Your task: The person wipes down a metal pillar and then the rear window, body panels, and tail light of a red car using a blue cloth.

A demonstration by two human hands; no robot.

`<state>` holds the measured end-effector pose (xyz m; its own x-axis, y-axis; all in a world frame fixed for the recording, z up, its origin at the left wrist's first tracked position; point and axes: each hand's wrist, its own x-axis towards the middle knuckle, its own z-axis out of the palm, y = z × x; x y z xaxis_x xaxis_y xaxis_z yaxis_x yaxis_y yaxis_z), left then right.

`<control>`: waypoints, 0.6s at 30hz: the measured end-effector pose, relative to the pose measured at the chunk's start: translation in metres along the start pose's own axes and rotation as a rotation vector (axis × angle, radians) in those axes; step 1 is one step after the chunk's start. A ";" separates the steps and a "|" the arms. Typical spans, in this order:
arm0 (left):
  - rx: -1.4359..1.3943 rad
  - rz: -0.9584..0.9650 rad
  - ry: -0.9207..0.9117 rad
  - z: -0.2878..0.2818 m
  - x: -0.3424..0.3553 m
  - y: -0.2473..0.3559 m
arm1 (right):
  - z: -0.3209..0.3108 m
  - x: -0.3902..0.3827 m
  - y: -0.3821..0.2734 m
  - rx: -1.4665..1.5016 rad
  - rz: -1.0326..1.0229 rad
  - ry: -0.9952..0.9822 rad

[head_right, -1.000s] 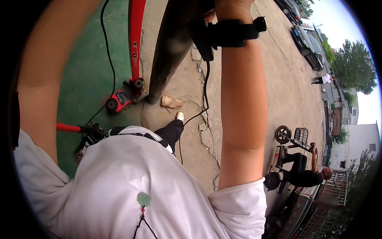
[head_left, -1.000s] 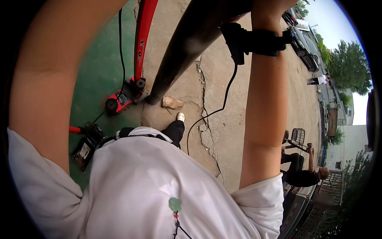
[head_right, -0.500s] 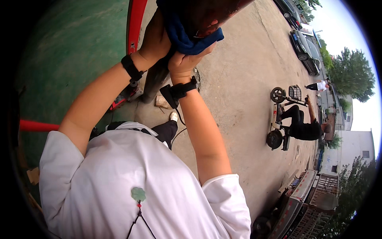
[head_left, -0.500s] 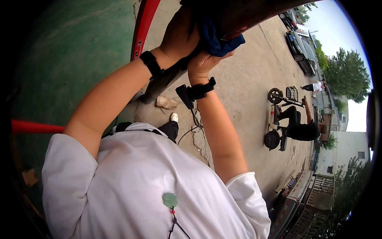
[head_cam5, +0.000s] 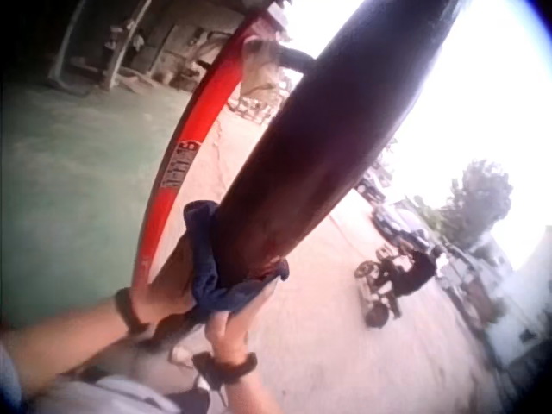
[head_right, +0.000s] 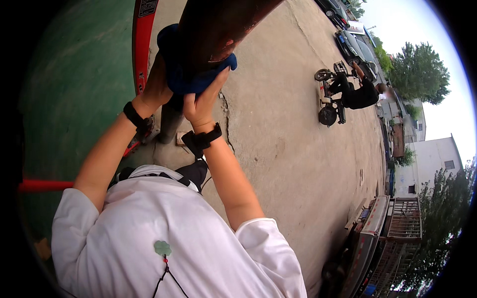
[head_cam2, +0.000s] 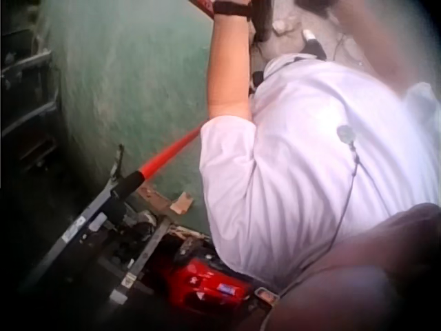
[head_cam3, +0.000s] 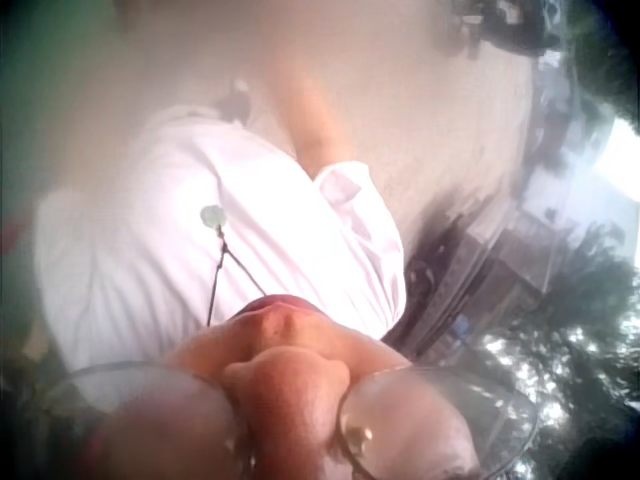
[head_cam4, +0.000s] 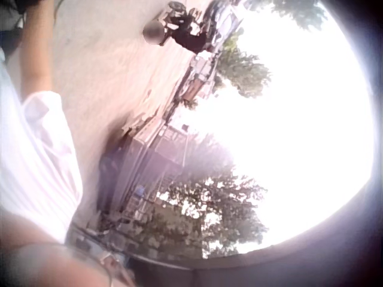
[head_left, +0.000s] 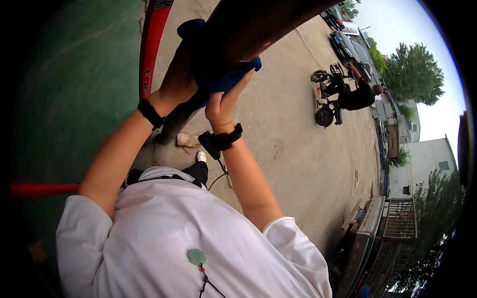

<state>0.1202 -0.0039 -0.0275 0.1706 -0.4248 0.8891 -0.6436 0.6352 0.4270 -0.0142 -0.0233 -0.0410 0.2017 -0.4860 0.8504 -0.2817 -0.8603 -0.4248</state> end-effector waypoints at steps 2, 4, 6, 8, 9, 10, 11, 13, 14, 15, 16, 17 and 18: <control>-0.115 0.076 0.058 -0.001 0.041 0.010 | -0.013 0.054 -0.018 0.205 -0.105 0.067; -0.361 -0.051 0.083 -0.013 0.120 0.064 | -0.045 0.122 -0.047 0.273 -0.173 0.032; -0.493 0.007 0.202 -0.011 0.150 0.070 | -0.065 0.193 -0.089 0.577 -0.202 0.028; -0.656 -0.229 0.061 -0.003 0.150 0.092 | -0.098 0.198 -0.090 0.526 -0.295 0.038; -0.647 -0.251 0.056 0.004 0.139 0.096 | -0.102 0.186 -0.084 0.399 -0.364 0.120; -0.735 -0.255 0.049 0.003 0.137 0.093 | -0.101 0.181 -0.083 0.322 -0.408 0.188; -0.823 -0.259 0.044 0.003 0.135 0.091 | -0.095 0.174 -0.081 0.280 -0.426 0.250; -0.803 -0.296 0.046 0.005 0.127 0.086 | -0.078 0.157 -0.082 0.223 -0.389 0.376; -0.811 -0.346 0.028 0.008 0.118 0.084 | -0.079 0.140 -0.086 0.210 -0.351 0.370; -0.811 -0.391 0.010 0.012 0.108 0.084 | -0.078 0.126 -0.087 0.200 -0.310 0.362; -0.805 -0.422 0.002 0.019 0.099 0.086 | -0.079 0.109 -0.088 0.189 -0.272 0.354; -0.812 -0.474 -0.014 0.023 0.087 0.087 | -0.081 0.102 -0.071 0.067 -0.284 0.408; -0.820 -0.516 -0.034 0.032 0.073 0.088 | -0.084 0.086 -0.061 0.010 -0.264 0.408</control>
<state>0.0521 0.0009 0.0698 0.2564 -0.7878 0.5601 0.2267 0.6123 0.7574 -0.0589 0.0003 0.0839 -0.1195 -0.1522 0.9811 -0.2610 -0.9486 -0.1790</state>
